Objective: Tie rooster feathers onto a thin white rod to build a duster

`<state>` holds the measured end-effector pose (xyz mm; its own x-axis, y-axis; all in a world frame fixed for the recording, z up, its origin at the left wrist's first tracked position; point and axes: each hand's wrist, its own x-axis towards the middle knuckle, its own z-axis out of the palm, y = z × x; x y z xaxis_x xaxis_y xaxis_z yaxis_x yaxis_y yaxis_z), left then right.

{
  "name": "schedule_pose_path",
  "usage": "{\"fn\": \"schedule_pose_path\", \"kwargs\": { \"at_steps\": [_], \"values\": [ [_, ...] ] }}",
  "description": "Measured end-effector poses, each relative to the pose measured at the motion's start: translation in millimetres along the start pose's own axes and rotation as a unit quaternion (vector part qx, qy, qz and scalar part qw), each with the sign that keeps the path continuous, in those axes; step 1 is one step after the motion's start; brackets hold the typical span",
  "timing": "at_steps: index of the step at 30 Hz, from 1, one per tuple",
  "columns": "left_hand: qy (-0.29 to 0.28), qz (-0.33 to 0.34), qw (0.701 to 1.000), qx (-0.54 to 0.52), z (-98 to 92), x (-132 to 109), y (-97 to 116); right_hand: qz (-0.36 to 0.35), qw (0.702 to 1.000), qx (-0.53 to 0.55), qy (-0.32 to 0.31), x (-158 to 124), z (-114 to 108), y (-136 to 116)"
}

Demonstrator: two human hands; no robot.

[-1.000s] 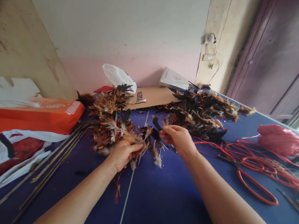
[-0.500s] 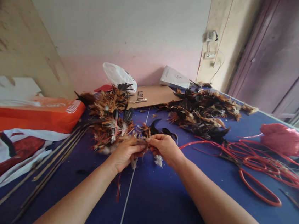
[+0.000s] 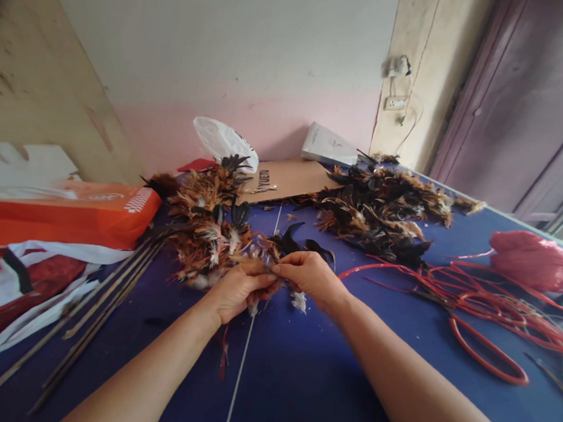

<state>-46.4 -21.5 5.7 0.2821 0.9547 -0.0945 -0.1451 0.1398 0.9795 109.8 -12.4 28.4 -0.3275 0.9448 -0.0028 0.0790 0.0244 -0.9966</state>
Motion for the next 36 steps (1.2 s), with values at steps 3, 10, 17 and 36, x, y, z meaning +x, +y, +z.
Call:
{"fn": "schedule_pose_path", "kwargs": {
  "at_steps": [3, 10, 17, 36],
  "values": [
    [-0.013, 0.000, 1.000, 0.009, -1.3, 1, -2, 0.005, 1.000, 0.010, 0.000, -1, 5, 1],
    [0.006, 0.018, 1.000, -0.024, -2.1, 1, 0, -0.042, 0.997, -0.028, 0.058, 3, 1, 3],
    [0.067, -0.020, 0.986, -0.154, -5.9, 2, 7, -0.303, 0.903, -0.296, 0.078, -4, -7, 1],
    [0.016, -0.030, 0.989, -0.144, -9.1, 4, 2, -0.042, 0.999, -0.022, -0.017, 2, -22, -2]
  ]
}}
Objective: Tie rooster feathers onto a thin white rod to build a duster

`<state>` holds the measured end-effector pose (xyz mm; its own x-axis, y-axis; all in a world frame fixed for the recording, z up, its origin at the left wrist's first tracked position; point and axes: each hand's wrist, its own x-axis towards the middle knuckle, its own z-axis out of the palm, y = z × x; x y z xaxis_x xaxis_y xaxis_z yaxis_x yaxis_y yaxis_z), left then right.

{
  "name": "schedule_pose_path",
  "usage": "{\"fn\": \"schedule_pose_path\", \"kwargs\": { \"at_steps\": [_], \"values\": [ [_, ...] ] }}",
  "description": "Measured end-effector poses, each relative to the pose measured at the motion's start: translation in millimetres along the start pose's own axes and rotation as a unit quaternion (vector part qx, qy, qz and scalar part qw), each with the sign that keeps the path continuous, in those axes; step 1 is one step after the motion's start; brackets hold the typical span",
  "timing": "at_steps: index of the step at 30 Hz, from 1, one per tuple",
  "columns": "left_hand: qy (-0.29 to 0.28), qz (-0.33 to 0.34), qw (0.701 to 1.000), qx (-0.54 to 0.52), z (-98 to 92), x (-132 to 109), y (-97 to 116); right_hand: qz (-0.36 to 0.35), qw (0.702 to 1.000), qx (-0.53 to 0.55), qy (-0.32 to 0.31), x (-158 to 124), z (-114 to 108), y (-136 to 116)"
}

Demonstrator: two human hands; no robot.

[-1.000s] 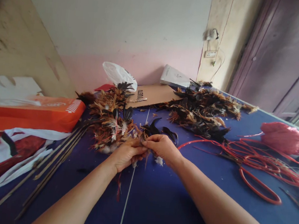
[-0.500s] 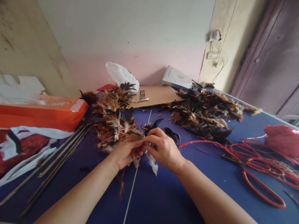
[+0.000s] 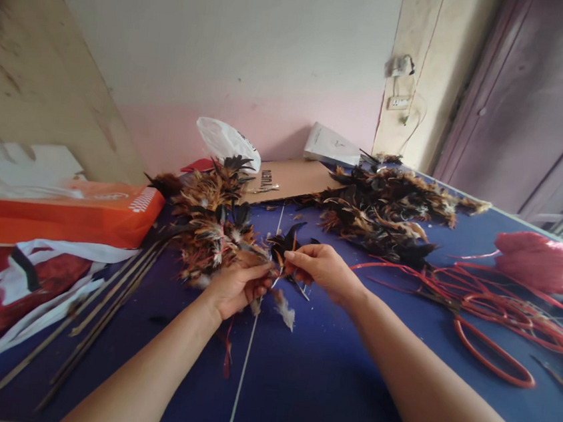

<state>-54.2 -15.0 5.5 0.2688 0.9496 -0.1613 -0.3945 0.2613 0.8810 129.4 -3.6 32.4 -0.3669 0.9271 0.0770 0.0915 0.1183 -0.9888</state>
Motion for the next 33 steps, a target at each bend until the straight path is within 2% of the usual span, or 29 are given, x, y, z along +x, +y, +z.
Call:
{"fn": "schedule_pose_path", "kwargs": {
  "at_steps": [4, 11, 16, 19, 25, 29, 33],
  "values": [
    [-0.015, 0.009, 1.000, 0.026, 3.2, -3, -1, 0.010, 0.999, -0.053, 0.009, -1, 3, 0],
    [-0.047, 0.018, 0.992, 0.118, 4.2, -5, -4, 0.014, 0.998, -0.059, -0.013, -2, 14, 2],
    [-0.058, 0.066, 0.973, 0.211, 5.9, -7, -5, 0.003, 0.993, -0.115, 0.038, -2, 17, 0],
    [-0.061, 0.073, 0.960, 0.264, 8.6, -8, -5, 0.003, 0.987, -0.155, 0.046, -3, 19, -3],
    [-0.090, 0.107, 0.949, 0.282, 11.4, -9, -6, -0.005, 0.977, -0.212, 0.034, -4, 20, -3],
    [-0.098, 0.089, 0.948, 0.288, 9.6, -7, -9, -0.016, 0.972, -0.232, 0.024, -2, 19, 3],
    [-0.067, 0.086, 0.948, 0.299, 8.9, -5, -10, 0.008, 0.985, -0.166, 0.044, 1, 20, 9]
  ]
}}
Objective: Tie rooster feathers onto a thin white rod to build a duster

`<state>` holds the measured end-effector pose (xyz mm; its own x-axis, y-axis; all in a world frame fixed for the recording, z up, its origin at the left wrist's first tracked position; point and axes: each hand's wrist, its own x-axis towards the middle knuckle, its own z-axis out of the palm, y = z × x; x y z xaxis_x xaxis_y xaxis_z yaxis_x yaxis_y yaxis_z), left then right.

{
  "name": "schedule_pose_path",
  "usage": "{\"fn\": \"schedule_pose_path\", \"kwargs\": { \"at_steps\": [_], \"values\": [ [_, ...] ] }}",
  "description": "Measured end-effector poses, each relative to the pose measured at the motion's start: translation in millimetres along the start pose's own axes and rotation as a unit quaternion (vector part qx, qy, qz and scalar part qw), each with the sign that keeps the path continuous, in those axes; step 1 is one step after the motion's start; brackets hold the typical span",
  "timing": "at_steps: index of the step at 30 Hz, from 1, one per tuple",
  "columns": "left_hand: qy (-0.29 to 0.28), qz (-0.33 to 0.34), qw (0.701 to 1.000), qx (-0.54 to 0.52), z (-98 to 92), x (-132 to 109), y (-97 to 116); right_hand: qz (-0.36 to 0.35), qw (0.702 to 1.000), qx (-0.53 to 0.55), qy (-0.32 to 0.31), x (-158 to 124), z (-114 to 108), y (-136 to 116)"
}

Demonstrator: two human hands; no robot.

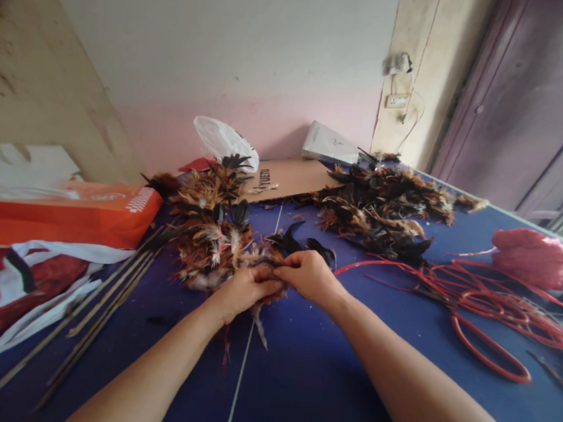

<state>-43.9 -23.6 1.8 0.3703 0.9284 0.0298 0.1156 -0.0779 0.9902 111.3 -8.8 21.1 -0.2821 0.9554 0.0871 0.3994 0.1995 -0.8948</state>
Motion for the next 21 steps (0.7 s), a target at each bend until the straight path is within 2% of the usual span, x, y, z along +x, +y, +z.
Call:
{"fn": "schedule_pose_path", "kwargs": {
  "at_steps": [3, 5, 10, 14, 17, 21],
  "values": [
    [0.043, -0.003, 0.999, 0.008, -0.5, 0, 3, 0.035, 0.995, 0.076, 0.044, 2, 3, 1],
    [0.067, 0.021, 0.997, 0.022, -0.5, 1, 6, 0.046, 0.991, 0.108, 0.067, 3, 5, 0],
    [0.088, 0.069, 0.991, 0.079, -0.9, 3, 3, 0.055, 0.987, 0.122, 0.089, 2, 10, 1],
    [0.101, 0.058, 0.989, 0.090, -3.3, 4, -2, 0.055, 0.988, 0.114, 0.083, 2, 11, 2],
    [0.090, 0.042, 0.992, 0.080, -4.3, 4, 0, 0.044, 0.989, 0.122, 0.077, 2, 9, -1],
    [0.097, -0.007, 0.995, -0.031, -4.8, 2, 5, -0.002, 0.986, 0.145, 0.081, 2, 2, -5]
  ]
}}
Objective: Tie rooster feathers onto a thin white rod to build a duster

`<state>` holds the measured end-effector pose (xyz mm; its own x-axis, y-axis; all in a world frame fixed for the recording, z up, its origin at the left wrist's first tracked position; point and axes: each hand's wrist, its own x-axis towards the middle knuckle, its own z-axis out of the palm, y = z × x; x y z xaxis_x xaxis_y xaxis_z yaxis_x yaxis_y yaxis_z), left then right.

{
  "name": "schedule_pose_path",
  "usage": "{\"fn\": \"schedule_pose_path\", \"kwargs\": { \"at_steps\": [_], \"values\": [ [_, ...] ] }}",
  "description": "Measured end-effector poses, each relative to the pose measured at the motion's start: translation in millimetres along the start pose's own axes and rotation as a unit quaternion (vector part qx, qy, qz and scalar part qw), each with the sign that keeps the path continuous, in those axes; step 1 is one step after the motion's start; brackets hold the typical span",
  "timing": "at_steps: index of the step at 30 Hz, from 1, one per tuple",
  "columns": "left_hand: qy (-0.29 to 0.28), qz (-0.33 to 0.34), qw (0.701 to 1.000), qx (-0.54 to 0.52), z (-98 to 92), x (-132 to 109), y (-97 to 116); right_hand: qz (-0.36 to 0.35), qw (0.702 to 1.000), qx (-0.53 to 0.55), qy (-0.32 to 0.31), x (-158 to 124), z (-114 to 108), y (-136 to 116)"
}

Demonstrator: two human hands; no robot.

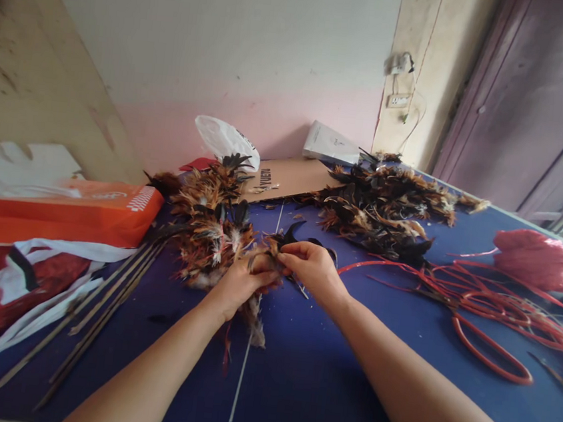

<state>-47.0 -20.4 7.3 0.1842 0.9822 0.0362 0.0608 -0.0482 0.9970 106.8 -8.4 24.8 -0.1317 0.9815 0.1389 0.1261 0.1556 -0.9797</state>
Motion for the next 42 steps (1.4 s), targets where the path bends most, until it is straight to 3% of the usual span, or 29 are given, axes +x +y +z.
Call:
{"fn": "schedule_pose_path", "kwargs": {
  "at_steps": [3, 6, 14, 19, 25, 28, 31, 34, 36, 38, 40, 42],
  "values": [
    [0.024, -0.068, 0.989, -0.128, -2.4, 2, 1, -0.074, 0.994, -0.083, 0.010, -2, -5, -3],
    [0.034, -0.089, 0.969, -0.230, -5.4, 4, 1, -0.152, 0.969, -0.194, -0.010, -6, -7, -5],
    [-0.015, -0.100, 0.948, -0.302, -6.3, 3, 4, -0.263, 0.926, -0.266, -0.050, -11, -1, -4],
    [-0.018, -0.098, 0.953, -0.287, -5.3, 2, 3, -0.245, 0.930, -0.273, -0.039, -11, -1, -3],
    [-0.017, -0.093, 0.961, -0.259, -6.7, 1, 6, -0.123, 0.964, -0.235, -0.028, -7, -1, 1],
    [0.008, -0.082, 0.958, -0.276, -13.3, 3, 7, -0.092, 0.966, -0.234, -0.067, -7, -3, 1],
    [0.048, -0.065, 0.947, -0.311, -21.6, 7, 7, -0.100, 0.930, -0.285, -0.209, -17, -1, -5],
    [0.076, -0.056, 0.936, -0.339, -27.1, 10, 7, -0.113, 0.857, -0.384, -0.323, -35, 10, -14],
    [0.085, -0.056, 0.932, -0.349, -28.2, 10, 7, -0.137, 0.826, -0.454, -0.306, -46, 19, -19],
    [0.090, -0.058, 0.930, -0.351, -28.1, 10, 7, -0.151, 0.814, -0.487, -0.279, -51, 24, -20],
    [0.090, -0.059, 0.930, -0.351, -28.0, 10, 7, -0.143, 0.821, -0.481, -0.271, -47, 22, -17],
    [0.090, -0.058, 0.931, -0.349, -28.4, 10, 8, -0.112, 0.849, -0.434, -0.279, -35, 14, -11]
  ]
}}
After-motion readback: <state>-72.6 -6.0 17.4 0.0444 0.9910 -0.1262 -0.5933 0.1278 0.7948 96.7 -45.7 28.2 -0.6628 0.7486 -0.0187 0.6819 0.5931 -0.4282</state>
